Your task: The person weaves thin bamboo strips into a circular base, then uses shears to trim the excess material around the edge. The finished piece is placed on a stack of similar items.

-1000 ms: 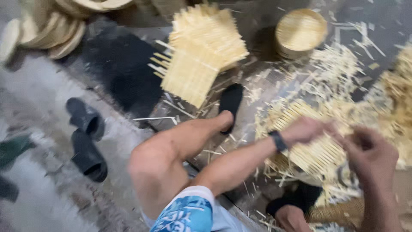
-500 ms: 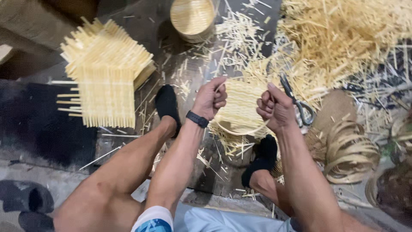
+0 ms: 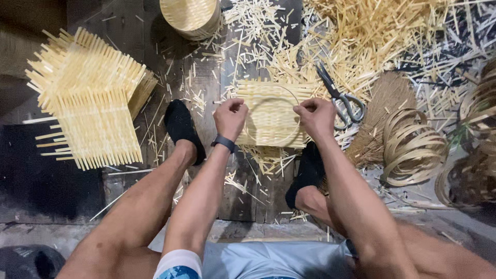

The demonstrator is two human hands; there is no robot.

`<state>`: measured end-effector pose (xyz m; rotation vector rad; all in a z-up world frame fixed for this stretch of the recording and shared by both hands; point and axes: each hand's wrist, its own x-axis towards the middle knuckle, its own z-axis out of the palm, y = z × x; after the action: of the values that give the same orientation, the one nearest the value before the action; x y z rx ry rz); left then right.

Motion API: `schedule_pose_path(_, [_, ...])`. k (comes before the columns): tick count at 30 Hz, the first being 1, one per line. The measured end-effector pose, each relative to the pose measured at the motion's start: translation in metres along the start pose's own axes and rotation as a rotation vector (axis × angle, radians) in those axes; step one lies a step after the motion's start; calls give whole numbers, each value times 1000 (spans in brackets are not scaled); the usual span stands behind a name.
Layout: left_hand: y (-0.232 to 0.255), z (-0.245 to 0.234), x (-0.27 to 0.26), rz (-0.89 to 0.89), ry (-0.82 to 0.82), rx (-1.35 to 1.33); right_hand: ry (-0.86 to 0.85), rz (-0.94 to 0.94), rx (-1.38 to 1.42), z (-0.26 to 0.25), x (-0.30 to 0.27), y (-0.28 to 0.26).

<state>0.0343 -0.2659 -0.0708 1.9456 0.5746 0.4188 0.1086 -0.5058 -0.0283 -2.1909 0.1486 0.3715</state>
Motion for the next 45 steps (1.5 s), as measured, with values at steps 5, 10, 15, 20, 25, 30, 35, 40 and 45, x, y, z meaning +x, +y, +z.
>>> schedule_pose_path(5, [-12,-7,0,-133,-245,342,113,-249,-146,23,-4,20])
schedule_pose_path(10, [-12,-7,7,-234,-219,298,114,-47,-58,27,3,33])
schedule_pose_path(15, [-22,-6,-2,-223,-198,286,135,-134,-54,27,5,37])
schedule_pose_path(20, [-28,-4,4,-241,-205,349,109,-68,-31,27,8,36])
schedule_pose_path(25, [-36,-3,12,-250,-206,311,83,-100,-45,26,15,42])
schedule_pose_path(30, [-33,-3,18,-393,-264,251,15,-35,-118,24,28,47])
schedule_pose_path(35, [-33,-4,13,-339,-206,293,-53,39,-75,25,35,55])
schedule_pose_path(40, [-40,3,1,-234,-172,310,-69,6,-30,18,32,64])
schedule_pose_path(45, [-30,-4,6,-326,-219,242,-179,-48,33,10,33,50])
